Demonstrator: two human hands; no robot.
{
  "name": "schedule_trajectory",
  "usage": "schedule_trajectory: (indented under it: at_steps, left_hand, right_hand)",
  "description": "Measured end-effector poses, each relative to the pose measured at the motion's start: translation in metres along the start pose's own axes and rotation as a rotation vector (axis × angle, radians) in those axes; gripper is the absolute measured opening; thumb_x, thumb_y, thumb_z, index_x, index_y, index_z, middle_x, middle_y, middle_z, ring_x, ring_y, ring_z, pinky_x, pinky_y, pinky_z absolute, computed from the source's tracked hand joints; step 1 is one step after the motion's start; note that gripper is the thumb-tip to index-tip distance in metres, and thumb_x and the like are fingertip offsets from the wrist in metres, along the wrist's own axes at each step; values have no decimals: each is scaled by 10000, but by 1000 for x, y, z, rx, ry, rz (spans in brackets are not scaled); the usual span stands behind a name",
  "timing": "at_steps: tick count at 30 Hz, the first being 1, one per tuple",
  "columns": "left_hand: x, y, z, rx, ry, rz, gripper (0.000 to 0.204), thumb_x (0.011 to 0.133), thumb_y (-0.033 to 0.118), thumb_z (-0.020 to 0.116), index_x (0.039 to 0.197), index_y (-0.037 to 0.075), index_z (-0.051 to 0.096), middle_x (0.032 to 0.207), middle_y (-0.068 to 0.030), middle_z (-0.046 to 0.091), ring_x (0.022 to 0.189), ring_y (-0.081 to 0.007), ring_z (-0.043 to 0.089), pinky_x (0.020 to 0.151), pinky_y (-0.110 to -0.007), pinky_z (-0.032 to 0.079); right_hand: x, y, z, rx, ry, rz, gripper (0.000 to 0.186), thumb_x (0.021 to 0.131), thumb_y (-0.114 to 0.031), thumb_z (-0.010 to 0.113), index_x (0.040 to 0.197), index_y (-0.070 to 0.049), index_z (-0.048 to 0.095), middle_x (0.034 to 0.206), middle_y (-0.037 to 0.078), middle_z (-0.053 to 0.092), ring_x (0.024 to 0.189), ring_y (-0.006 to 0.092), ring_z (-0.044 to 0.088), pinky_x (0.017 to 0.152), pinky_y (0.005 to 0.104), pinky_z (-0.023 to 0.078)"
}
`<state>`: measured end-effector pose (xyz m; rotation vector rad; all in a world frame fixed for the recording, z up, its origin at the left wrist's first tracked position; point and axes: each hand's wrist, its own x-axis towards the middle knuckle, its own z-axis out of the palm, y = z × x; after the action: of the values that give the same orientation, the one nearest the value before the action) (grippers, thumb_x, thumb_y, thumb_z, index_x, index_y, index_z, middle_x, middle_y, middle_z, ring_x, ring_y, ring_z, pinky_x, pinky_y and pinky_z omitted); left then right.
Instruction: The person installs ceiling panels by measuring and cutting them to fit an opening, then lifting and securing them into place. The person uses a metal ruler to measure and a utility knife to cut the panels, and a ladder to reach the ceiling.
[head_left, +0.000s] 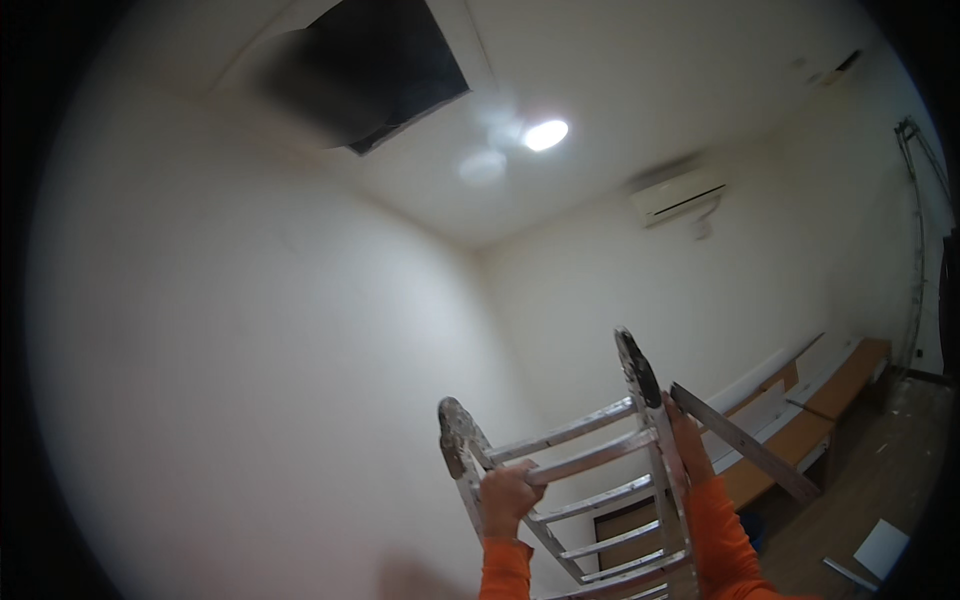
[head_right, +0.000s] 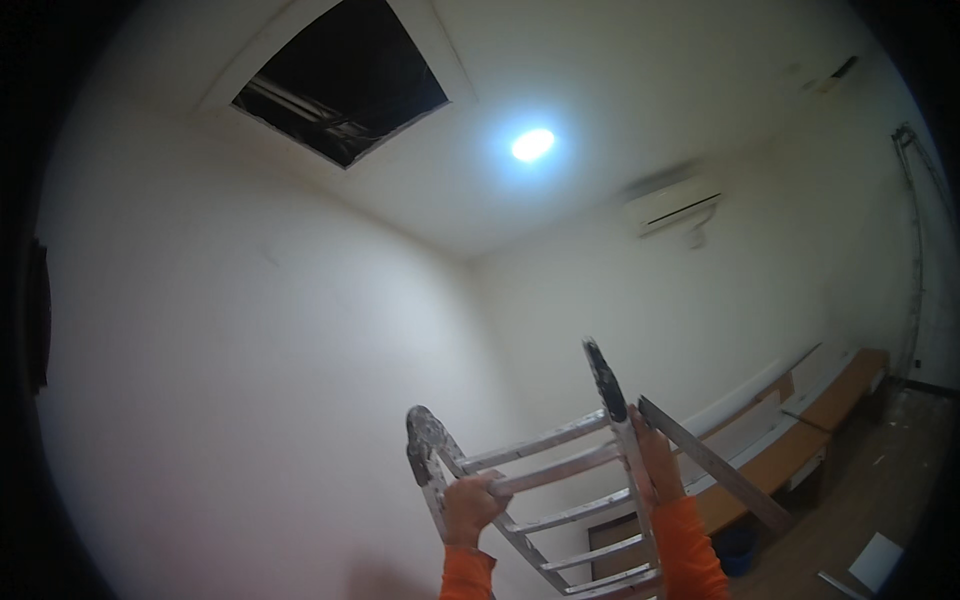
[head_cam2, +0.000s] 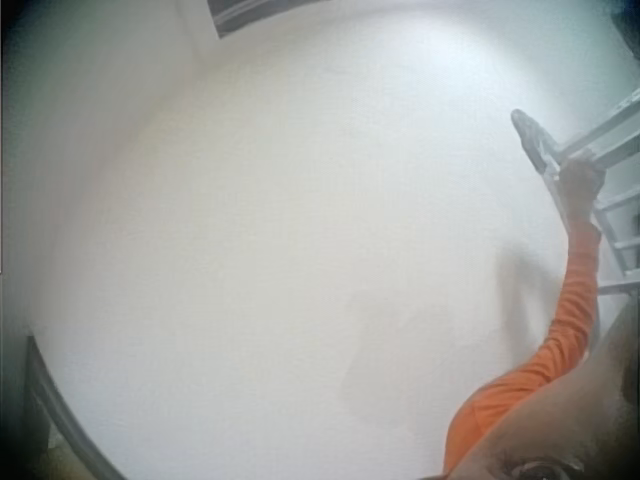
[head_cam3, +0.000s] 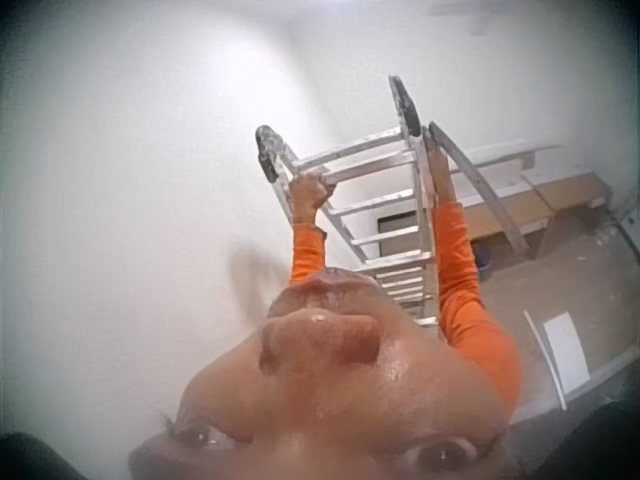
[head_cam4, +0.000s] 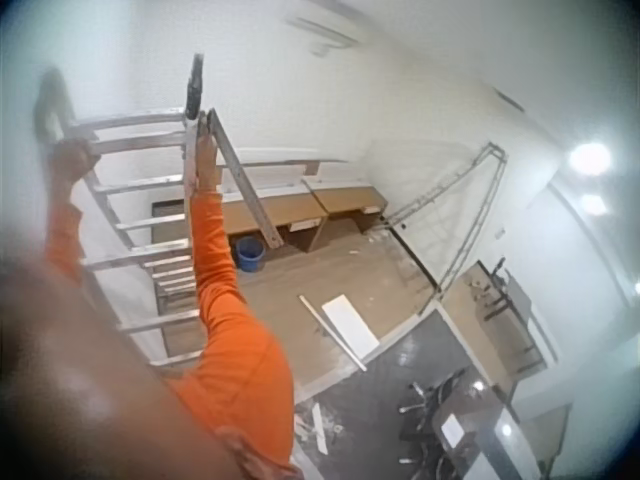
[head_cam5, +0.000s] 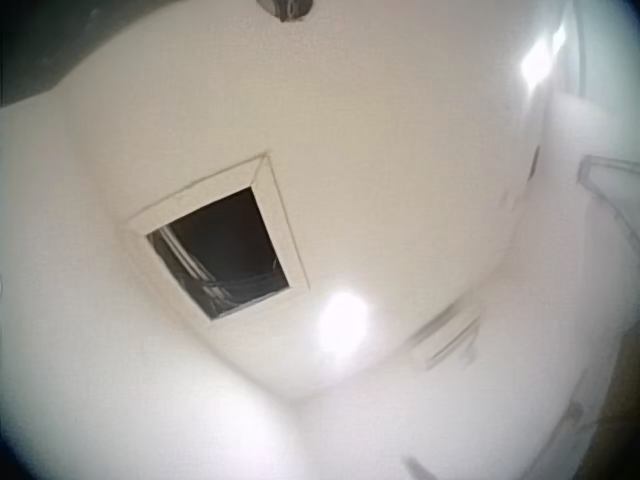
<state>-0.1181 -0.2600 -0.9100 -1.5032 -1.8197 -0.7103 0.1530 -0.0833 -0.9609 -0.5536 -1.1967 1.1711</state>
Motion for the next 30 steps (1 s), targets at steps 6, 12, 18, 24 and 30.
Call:
schedule_trajectory:
  at_steps: [6, 12, 18, 24, 30]
  left_hand:
    - [13, 1, -23, -23, -176, 14, 381, 733, 535, 752, 941, 216, 765, 803, -134, 735, 802, -392, 715, 760, -500, 570]
    - [44, 19, -83, -217, -681, -73, 313, 826, 442, 767, 953, 156, 762, 966, -120, 760, 971, -333, 729, 848, -445, 581]
    - [85, 23, -117, -418, -825, -52, 296, 840, 416, 768, 954, 144, 759, 994, -116, 759, 998, -322, 725, 863, -439, 579]
    - [111, 15, -123, -557, -872, -64, 278, 853, 390, 770, 955, 131, 755, 1022, -112, 758, 1025, -311, 720, 877, -434, 578]
    - [135, 13, -134, -691, -851, -91, 261, 866, 364, 771, 955, 119, 752, 1050, -107, 757, 1052, -300, 716, 892, -428, 577]
  right_hand:
    - [11, 46, -12, -828, 12, -337, 567, 911, -200, 640, 1439, -50, 494, 1169, 246, 634, 821, 410, 690, 677, 478, 578]
    - [-2, 23, -22, -624, 59, -290, 399, 986, -333, 597, 1252, -36, 583, 972, 177, 655, 737, 308, 672, 634, 440, 537]
    - [58, -102, -25, -252, 254, -175, 479, 1048, -467, 548, 1040, -3, 668, 748, 98, 678, 643, 195, 648, 584, 390, 492]
    - [144, -272, 32, -457, -184, -488, 355, 1056, -356, 573, 1166, -21, 618, 717, 51, 616, 625, 134, 619, 580, 312, 502]
    - [213, -383, 169, -151, -597, -235, 331, 1073, -346, 540, 1138, -24, 574, 725, 81, 660, 510, 133, 637, 450, 297, 545]
